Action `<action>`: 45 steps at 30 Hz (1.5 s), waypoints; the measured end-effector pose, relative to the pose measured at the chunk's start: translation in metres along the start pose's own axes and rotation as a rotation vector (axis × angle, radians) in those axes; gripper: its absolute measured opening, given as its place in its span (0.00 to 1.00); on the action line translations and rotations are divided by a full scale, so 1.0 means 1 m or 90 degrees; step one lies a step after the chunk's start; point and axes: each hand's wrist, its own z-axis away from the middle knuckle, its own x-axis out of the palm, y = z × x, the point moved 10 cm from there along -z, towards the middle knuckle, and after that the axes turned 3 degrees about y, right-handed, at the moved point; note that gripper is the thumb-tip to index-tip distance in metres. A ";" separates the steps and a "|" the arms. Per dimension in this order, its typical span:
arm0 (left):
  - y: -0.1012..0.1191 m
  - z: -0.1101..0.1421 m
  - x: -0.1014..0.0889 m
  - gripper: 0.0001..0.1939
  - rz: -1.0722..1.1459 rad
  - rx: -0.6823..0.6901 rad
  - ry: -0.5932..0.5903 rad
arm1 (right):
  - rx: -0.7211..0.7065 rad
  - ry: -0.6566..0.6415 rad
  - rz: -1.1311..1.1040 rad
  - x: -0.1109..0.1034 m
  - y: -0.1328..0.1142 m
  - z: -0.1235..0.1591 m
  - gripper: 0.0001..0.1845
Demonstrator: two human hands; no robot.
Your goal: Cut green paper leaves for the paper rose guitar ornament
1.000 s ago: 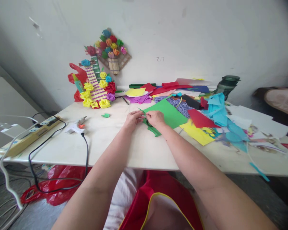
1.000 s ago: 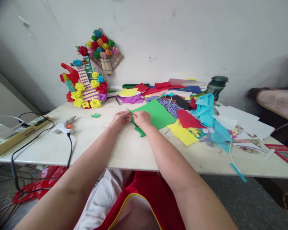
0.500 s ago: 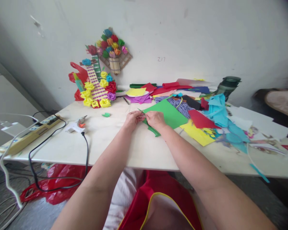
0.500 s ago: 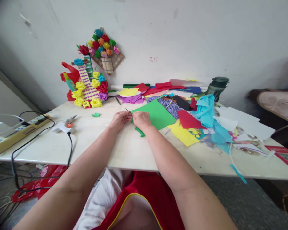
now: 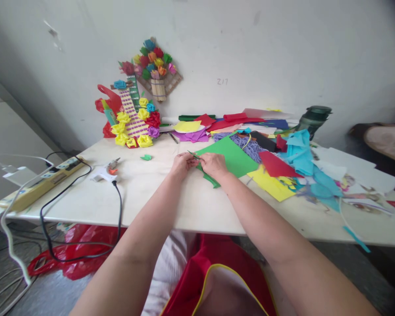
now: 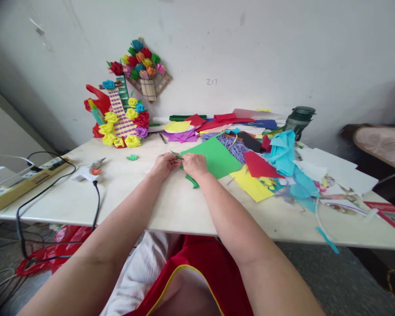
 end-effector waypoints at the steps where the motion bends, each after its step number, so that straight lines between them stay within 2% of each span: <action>1: 0.000 0.000 -0.001 0.04 0.000 0.001 0.005 | 0.001 0.007 -0.009 0.000 0.000 0.000 0.15; 5: 0.002 0.001 -0.001 0.03 -0.012 0.015 0.007 | 0.033 0.032 -0.059 -0.001 0.005 -0.001 0.14; 10: 0.002 0.001 0.001 0.05 -0.027 0.025 -0.009 | 0.094 0.024 -0.149 0.002 0.015 -0.003 0.14; 17: 0.002 0.002 0.004 0.05 -0.061 0.026 -0.019 | 0.122 0.044 -0.217 0.009 0.022 -0.004 0.15; 26: 0.001 0.002 0.006 0.09 -0.077 0.039 -0.059 | 0.243 -0.023 -0.583 0.035 0.036 -0.004 0.19; 28: 0.002 0.003 0.006 0.09 -0.074 0.043 -0.063 | 0.243 -0.016 -0.583 0.038 0.038 -0.005 0.20; 31: 0.004 0.004 0.008 0.10 -0.060 0.047 -0.069 | 0.201 0.015 -0.511 0.036 0.039 -0.009 0.21; 38: 0.004 0.006 0.012 0.13 -0.043 0.039 -0.077 | 0.163 0.069 -0.310 0.016 0.035 -0.010 0.17; 41: 0.003 0.004 0.010 0.14 -0.043 0.043 -0.069 | 0.145 0.071 -0.326 0.015 0.031 -0.010 0.17; 45: 0.004 0.002 0.006 0.15 -0.037 0.051 -0.046 | 0.123 0.041 -0.431 0.024 0.025 -0.011 0.16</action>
